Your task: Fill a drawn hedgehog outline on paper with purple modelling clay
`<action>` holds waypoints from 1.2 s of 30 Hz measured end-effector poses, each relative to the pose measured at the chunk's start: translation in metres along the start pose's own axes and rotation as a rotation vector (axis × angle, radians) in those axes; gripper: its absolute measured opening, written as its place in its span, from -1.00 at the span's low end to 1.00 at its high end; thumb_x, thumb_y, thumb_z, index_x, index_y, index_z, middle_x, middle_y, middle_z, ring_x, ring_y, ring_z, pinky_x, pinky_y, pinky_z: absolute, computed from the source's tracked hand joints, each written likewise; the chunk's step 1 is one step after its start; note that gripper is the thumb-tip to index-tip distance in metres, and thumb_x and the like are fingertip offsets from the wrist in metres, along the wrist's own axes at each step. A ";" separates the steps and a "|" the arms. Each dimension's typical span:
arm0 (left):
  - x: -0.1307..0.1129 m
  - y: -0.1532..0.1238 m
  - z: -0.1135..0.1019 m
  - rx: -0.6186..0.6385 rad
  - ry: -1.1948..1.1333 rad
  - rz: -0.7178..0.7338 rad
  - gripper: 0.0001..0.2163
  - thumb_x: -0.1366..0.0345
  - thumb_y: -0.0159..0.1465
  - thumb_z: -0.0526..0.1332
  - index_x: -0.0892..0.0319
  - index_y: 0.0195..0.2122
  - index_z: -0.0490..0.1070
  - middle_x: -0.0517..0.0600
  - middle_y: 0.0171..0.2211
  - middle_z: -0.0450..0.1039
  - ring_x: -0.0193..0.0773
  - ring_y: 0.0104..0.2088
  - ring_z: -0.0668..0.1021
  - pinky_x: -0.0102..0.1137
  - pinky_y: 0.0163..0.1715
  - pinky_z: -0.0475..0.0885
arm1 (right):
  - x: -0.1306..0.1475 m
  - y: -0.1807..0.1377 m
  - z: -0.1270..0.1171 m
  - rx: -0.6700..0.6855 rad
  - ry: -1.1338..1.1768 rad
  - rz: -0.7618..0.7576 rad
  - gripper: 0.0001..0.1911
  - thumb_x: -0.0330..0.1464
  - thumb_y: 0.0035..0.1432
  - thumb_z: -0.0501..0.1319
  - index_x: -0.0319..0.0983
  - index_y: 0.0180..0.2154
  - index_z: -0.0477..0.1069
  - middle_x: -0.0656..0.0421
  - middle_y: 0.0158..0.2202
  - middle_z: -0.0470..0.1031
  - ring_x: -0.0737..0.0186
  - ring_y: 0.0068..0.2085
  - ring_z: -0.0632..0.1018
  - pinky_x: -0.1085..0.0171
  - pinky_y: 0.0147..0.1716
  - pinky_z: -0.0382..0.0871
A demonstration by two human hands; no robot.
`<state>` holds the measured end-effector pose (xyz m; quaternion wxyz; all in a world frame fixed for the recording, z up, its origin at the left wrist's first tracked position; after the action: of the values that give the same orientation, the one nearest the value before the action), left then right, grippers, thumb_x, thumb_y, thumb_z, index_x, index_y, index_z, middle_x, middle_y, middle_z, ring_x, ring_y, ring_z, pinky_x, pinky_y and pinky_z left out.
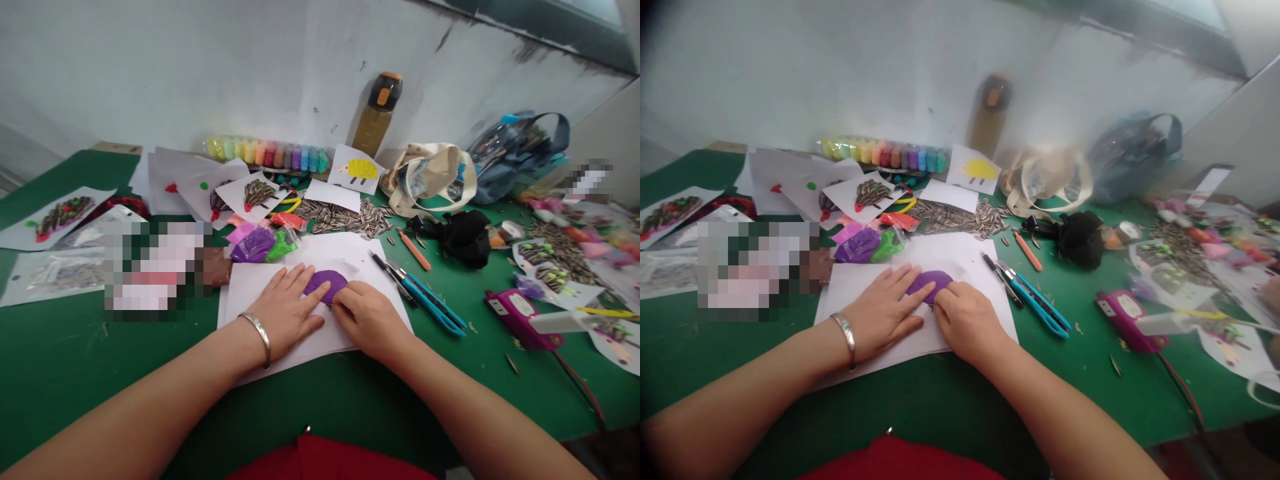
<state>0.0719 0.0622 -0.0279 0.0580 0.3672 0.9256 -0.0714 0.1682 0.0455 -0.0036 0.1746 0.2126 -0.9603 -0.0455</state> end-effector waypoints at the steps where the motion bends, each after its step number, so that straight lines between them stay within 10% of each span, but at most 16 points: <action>1: 0.000 0.000 0.000 0.002 -0.001 0.001 -0.49 0.03 0.35 0.03 0.00 0.30 0.09 0.14 0.34 -0.03 0.10 0.32 0.04 -0.02 0.23 -0.07 | 0.000 0.000 0.000 0.000 0.001 0.004 -0.78 -0.40 0.27 0.03 -0.23 -0.39 0.39 0.13 -0.39 0.39 0.23 -0.31 0.40 0.28 -0.27 0.22; 36: -0.001 0.000 0.001 -0.006 0.000 0.007 -0.48 0.06 0.33 0.07 0.02 0.30 0.10 0.17 0.34 -0.03 0.10 0.32 0.04 -0.02 0.24 -0.07 | -0.015 -0.001 -0.003 0.033 0.028 0.033 -0.80 -0.39 0.28 0.06 -0.23 -0.37 0.40 0.16 -0.40 0.36 0.25 -0.32 0.40 0.30 -0.29 0.21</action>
<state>0.0727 0.0614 -0.0284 0.0594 0.3700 0.9246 -0.0682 0.1820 0.0512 -0.0056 0.1852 0.2000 -0.9618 -0.0239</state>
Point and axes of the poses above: each hand's wrist, its own y-axis towards the middle knuckle, its own z-axis out of the palm, x = y × z, the point moved 9 cm from there along y, towards the middle knuckle
